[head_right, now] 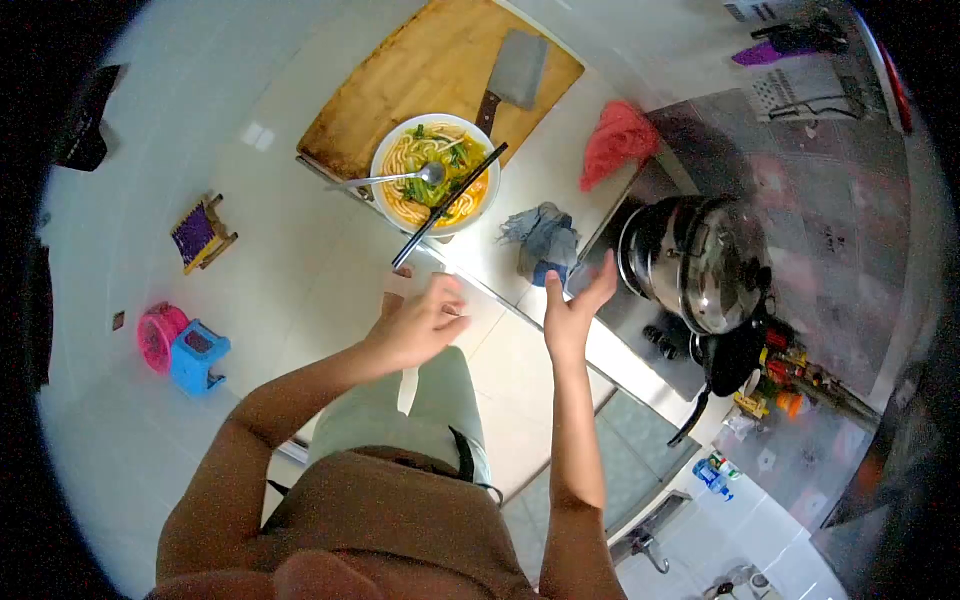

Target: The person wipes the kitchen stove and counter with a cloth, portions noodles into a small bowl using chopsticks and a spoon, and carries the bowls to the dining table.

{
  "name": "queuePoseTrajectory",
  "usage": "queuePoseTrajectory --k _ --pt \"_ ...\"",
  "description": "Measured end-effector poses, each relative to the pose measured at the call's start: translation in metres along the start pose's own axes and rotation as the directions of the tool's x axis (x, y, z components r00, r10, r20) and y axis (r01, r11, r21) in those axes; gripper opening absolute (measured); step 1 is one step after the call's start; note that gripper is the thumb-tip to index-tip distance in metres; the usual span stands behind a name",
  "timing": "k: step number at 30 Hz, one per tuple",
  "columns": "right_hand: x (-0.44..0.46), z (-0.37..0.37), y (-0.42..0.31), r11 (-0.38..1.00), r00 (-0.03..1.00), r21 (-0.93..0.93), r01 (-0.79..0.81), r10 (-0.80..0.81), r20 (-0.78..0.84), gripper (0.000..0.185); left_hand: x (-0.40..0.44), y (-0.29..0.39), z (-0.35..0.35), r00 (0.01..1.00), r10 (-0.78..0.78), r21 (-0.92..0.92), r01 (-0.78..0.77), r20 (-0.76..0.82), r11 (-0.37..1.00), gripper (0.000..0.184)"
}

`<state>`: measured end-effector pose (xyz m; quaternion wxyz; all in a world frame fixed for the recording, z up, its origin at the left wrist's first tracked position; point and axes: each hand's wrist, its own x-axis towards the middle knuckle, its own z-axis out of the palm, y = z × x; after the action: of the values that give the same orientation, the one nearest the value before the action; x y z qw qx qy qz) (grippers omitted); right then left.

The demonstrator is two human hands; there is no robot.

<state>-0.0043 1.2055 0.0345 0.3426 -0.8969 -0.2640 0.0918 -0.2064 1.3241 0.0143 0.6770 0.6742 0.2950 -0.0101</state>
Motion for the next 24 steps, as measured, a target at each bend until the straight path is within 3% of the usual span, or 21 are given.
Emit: queuePoseTrajectory --k 3,4,7,9,11,12,16,18,19,21,22,23,24 --pt "-0.02 -0.033 -0.076 0.959 1.0 0.285 0.009 -0.011 0.006 0.075 -0.041 -0.039 -0.032 0.995 0.078 0.084 -0.072 -0.061 0.994 0.039" --pt "-0.027 -0.038 -0.09 0.951 0.998 0.302 0.065 -0.061 -0.023 0.073 -0.05 -0.047 -0.043 0.989 0.13 0.084 -0.124 -0.074 0.989 0.035" --pt "-0.049 -0.06 -0.144 0.821 0.983 0.543 0.178 -0.174 -0.059 0.066 -0.075 -0.019 -0.085 0.991 -0.018 0.189 0.044 -0.136 0.981 0.032" --pt "-0.066 -0.092 -0.189 0.699 0.933 0.638 0.324 -0.347 -0.093 0.06 -0.083 -0.015 -0.102 0.979 -0.01 0.094 0.03 -0.206 0.995 0.032" --pt "-0.081 -0.132 -0.232 0.597 0.822 0.605 0.526 -0.539 -0.183 0.055 -0.089 0.003 -0.115 0.962 0.021 0.021 -0.016 -0.273 1.0 0.033" --pt "-0.087 -0.146 -0.245 0.518 0.733 0.546 0.658 -0.606 -0.309 0.056 -0.093 0.023 -0.119 0.951 0.052 -0.006 -0.056 -0.306 0.998 0.033" --pt "-0.102 -0.197 -0.288 0.322 0.479 0.358 0.876 -0.659 -0.579 0.057 -0.091 0.059 -0.128 0.915 0.08 -0.243 -0.189 -0.396 0.952 0.03" --pt "-0.11 -0.21 -0.281 0.373 0.499 0.331 0.867 -0.661 -0.561 0.05 -0.087 0.062 -0.125 0.887 0.147 -0.164 -0.24 -0.439 0.957 0.029" --pt "-0.115 -0.212 -0.27 0.454 0.561 0.328 0.828 -0.665 -0.494 0.046 -0.084 0.062 -0.123 0.872 0.174 -0.127 -0.258 -0.457 0.958 0.028" --pt "-0.111 -0.186 -0.229 0.488 0.67 0.465 0.739 -0.611 -0.423 0.032 -0.082 0.061 -0.119 0.853 0.261 -0.054 -0.318 -0.451 0.946 0.026" --pt "-0.112 -0.165 -0.203 0.598 0.786 0.517 0.612 -0.531 -0.317 0.031 -0.081 0.058 -0.117 0.847 0.299 -0.019 -0.341 -0.44 0.94 0.025" --pt "-0.113 -0.14 -0.176 0.737 0.923 0.561 0.378 -0.348 -0.165 0.033 -0.077 0.052 -0.117 0.846 0.307 0.035 -0.325 -0.435 0.945 0.025" --pt "-0.106 -0.107 -0.141 0.726 0.98 0.673 0.138 -0.197 0.012 0.031 -0.066 0.046 -0.124 0.847 0.314 0.091 -0.306 -0.429 0.948 0.024"
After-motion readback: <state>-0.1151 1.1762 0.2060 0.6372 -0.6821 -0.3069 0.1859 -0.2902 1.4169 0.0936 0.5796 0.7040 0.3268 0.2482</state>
